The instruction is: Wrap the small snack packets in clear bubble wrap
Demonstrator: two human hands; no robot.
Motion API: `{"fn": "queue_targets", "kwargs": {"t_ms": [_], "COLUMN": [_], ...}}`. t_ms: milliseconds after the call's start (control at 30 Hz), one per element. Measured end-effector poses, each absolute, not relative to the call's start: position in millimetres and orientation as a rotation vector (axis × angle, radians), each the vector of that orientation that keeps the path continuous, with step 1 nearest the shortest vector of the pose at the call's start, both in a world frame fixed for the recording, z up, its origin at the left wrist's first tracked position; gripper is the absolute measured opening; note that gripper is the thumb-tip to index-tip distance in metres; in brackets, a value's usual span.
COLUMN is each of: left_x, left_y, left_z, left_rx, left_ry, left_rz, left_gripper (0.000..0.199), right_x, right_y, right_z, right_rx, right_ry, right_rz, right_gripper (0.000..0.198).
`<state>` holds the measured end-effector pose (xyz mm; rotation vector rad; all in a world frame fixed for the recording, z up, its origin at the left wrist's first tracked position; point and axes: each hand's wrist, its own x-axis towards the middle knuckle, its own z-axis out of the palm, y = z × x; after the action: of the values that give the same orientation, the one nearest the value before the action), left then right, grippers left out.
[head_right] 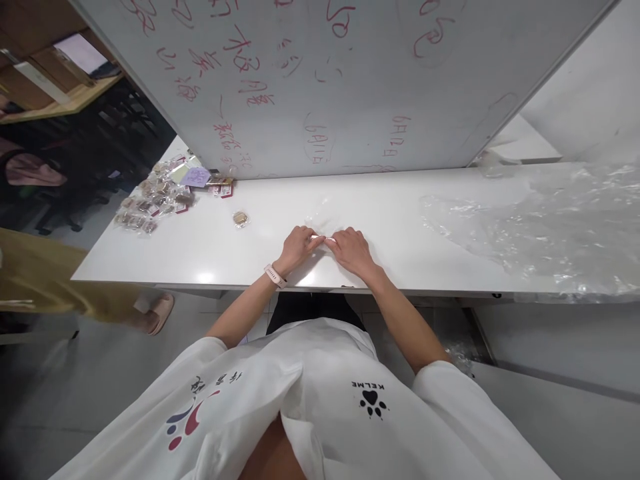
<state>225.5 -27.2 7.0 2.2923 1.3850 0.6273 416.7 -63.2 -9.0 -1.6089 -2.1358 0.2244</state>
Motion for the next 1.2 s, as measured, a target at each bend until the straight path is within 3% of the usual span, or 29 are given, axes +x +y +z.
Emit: {"fn": "queue_targets", "kwargs": {"t_ms": [200,467,567,700,933,1067,1200], "left_x": [248,251,247,245,269,288,301], "left_y": [6,13,3,-6,-1,-3,-7], "left_z": [-1,-8,-3,2,0,3,0], "left_rx": [2.121,2.074,2.157,2.113,1.133,0.821,0.923], "left_ry": [1.616,1.568,1.556,1.487,1.226,1.022,0.852], "left_rz": [0.714,0.77,0.922,1.083,1.015,1.032,0.983], "left_gripper": [0.021,0.007,0.017,0.023,0.047,0.043,0.037], "right_x": [415,395,402,420,419,416,445], "right_y": [-35,-60,-41,-1,-2,-33,-52], "right_z": [-11,-26,-18,-5,3,5,2], "right_rx": [-1.67,-1.512,-1.612,-1.829,-1.738,-1.587,-1.469], "right_ry": [-1.919,-2.145,-2.123,-2.064,-1.857,-1.717,-1.393], "right_rz": [0.084,0.067,0.155,0.383,0.617,0.886,0.905], "right_gripper": [0.037,0.034,0.029,0.043,0.037,0.045,0.045]}}
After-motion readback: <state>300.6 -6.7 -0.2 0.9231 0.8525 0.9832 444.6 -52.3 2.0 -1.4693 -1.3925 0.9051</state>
